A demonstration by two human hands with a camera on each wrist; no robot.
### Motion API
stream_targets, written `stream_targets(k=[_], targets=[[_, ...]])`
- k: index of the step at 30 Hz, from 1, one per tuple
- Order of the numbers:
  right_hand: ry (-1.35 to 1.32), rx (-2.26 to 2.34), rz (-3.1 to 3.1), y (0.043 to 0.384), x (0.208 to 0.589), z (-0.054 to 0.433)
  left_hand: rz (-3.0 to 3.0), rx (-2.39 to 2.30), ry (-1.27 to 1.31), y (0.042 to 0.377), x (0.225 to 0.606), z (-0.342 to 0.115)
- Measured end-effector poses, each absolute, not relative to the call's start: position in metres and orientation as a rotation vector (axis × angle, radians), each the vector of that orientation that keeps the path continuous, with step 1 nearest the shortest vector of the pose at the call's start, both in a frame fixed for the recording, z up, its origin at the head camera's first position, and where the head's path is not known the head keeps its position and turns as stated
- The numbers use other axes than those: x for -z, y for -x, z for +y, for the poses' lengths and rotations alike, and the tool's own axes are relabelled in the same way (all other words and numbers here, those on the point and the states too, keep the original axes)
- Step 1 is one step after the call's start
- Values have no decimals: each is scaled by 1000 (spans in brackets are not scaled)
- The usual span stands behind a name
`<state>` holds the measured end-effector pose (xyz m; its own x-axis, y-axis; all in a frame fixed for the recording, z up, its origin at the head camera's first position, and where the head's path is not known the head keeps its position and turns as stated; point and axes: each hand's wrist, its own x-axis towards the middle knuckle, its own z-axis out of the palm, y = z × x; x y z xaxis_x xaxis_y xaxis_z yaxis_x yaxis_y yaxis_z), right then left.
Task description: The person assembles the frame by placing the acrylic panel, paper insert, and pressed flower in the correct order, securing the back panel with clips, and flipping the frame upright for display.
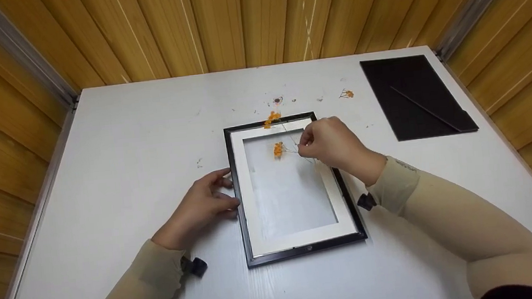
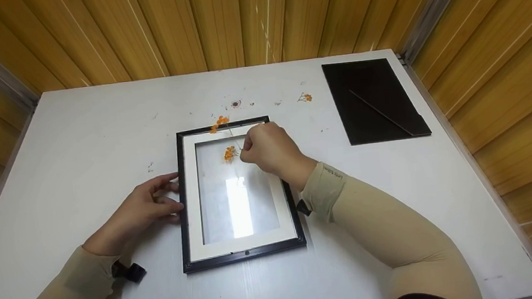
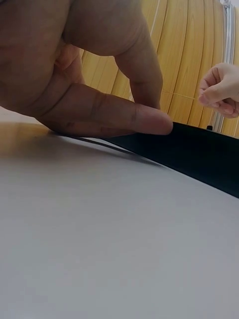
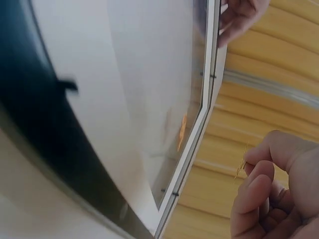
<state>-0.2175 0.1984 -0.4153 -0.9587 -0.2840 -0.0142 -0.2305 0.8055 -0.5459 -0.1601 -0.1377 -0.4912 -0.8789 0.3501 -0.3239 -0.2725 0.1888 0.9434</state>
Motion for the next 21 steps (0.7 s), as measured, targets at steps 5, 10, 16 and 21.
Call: stream_targets(k=[5,10,16,21], targets=[[480,827,2876,208,419,187,2000,-1729,-61,161,490,-137],[507,783,2862,203,425,177,1990,-1751,-64,162,491,-137],[502,776,2807,201,435,165,1991,-1768,-42,162,492,-135],[493,752,2783,199,441,161,1993,-1765,-35,161,492,-135]])
